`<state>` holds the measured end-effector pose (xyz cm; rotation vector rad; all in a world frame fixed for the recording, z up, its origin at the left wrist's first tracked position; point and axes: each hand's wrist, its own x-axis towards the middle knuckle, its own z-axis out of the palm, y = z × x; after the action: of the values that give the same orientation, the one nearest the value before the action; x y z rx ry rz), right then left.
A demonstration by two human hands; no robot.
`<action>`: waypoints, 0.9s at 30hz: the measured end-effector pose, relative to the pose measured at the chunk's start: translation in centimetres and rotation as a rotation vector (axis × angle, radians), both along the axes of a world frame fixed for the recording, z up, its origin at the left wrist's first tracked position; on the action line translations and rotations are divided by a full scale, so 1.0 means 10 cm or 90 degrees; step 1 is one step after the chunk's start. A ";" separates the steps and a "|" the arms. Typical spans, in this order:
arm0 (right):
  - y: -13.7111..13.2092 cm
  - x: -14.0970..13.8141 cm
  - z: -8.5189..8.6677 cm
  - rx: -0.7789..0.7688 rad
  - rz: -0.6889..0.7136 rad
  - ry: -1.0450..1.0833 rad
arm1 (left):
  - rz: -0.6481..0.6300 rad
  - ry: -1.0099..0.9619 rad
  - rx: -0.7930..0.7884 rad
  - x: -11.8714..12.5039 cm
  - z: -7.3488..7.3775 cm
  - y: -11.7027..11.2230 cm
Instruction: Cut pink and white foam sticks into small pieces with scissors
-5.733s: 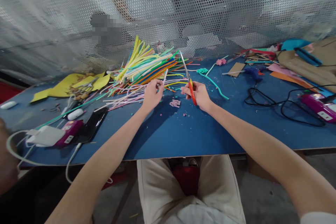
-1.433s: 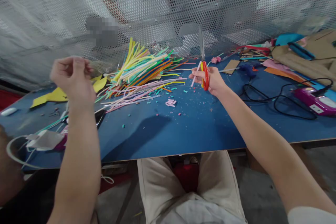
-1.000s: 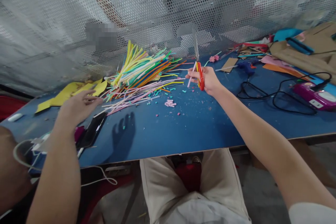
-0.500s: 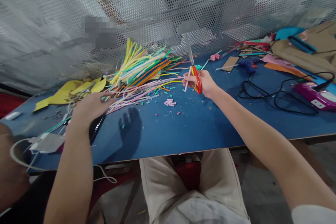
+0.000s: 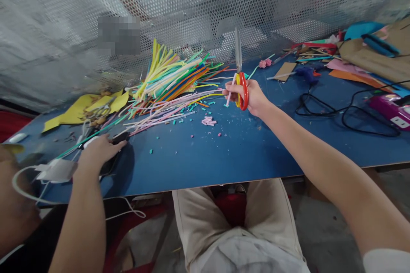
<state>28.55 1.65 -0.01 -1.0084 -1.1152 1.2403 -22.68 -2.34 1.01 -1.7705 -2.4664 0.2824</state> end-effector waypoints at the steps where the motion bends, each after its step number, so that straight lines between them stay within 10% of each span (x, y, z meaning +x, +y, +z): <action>1: 0.01 0.01 -0.01 0.001 0.000 0.003 | 0.009 0.010 -0.010 0.00 0.00 -0.02; 17: 0.02 0.01 -0.05 0.001 0.004 0.006 | 0.178 0.011 -0.020 0.11 0.08 -0.13; 27: -0.04 -0.03 -0.03 0.021 0.031 -0.045 | 0.103 -0.040 -0.045 0.02 0.10 -0.16</action>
<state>28.23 1.25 -0.35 -1.0119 -1.2176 1.2295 -22.53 -3.89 1.96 -1.6311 -2.6819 0.3346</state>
